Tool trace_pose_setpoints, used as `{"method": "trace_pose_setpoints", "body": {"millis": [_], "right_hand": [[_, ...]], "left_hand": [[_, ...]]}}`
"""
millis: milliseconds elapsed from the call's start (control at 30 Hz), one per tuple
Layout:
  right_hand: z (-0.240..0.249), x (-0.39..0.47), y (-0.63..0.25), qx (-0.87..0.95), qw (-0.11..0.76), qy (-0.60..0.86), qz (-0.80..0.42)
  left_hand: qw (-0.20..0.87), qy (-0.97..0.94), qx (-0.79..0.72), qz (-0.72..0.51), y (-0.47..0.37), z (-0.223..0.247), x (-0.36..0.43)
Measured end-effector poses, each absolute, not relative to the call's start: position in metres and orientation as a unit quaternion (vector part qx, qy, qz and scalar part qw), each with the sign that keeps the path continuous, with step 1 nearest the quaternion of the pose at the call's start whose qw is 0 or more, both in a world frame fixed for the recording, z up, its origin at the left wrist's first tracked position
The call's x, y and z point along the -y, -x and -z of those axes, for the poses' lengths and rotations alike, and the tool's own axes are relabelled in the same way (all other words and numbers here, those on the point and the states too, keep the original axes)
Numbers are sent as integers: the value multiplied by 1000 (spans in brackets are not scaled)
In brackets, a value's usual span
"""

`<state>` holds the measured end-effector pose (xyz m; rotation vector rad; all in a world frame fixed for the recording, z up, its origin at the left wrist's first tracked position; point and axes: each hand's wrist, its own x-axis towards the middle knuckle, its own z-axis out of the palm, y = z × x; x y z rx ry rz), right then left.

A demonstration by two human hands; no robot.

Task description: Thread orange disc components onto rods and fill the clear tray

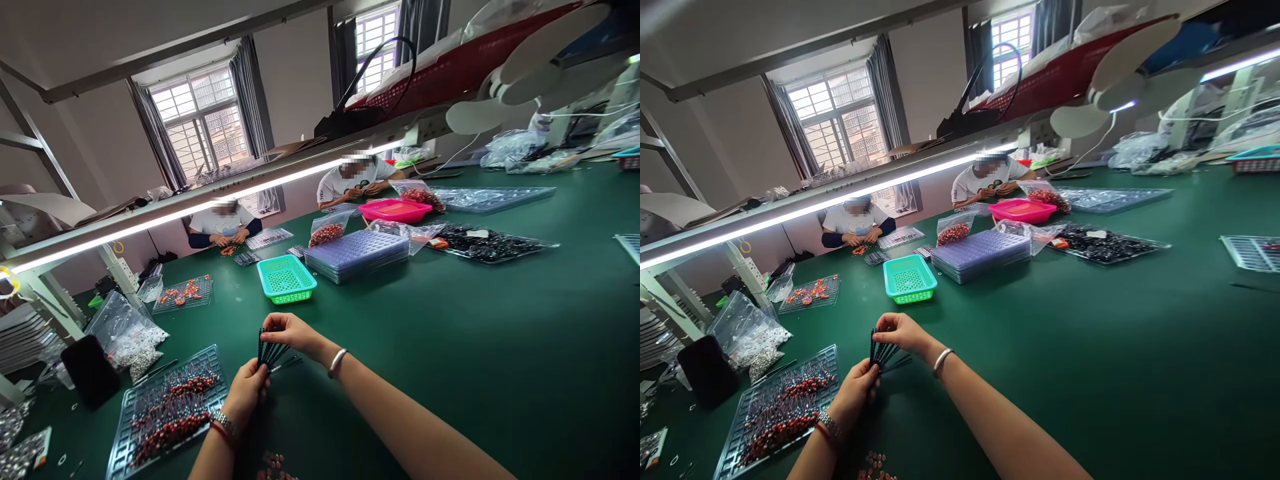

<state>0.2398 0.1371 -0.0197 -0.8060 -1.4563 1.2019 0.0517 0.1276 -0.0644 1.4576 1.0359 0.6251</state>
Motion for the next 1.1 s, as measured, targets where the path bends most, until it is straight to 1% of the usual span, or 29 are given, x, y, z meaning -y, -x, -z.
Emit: {"method": "trace_pose_setpoints", "body": {"millis": [267, 633, 1100], "right_hand": [[19, -137, -238, 616, 516, 334, -493], [14, -134, -239, 660, 478, 348, -463], [12, -134, -236, 693, 477, 343, -417]], "left_hand": [[581, -634, -436, -265, -50, 65, -127], [590, -643, -424, -244, -49, 67, -132], [585, -645, -427, -246, -51, 62, -128]]}}
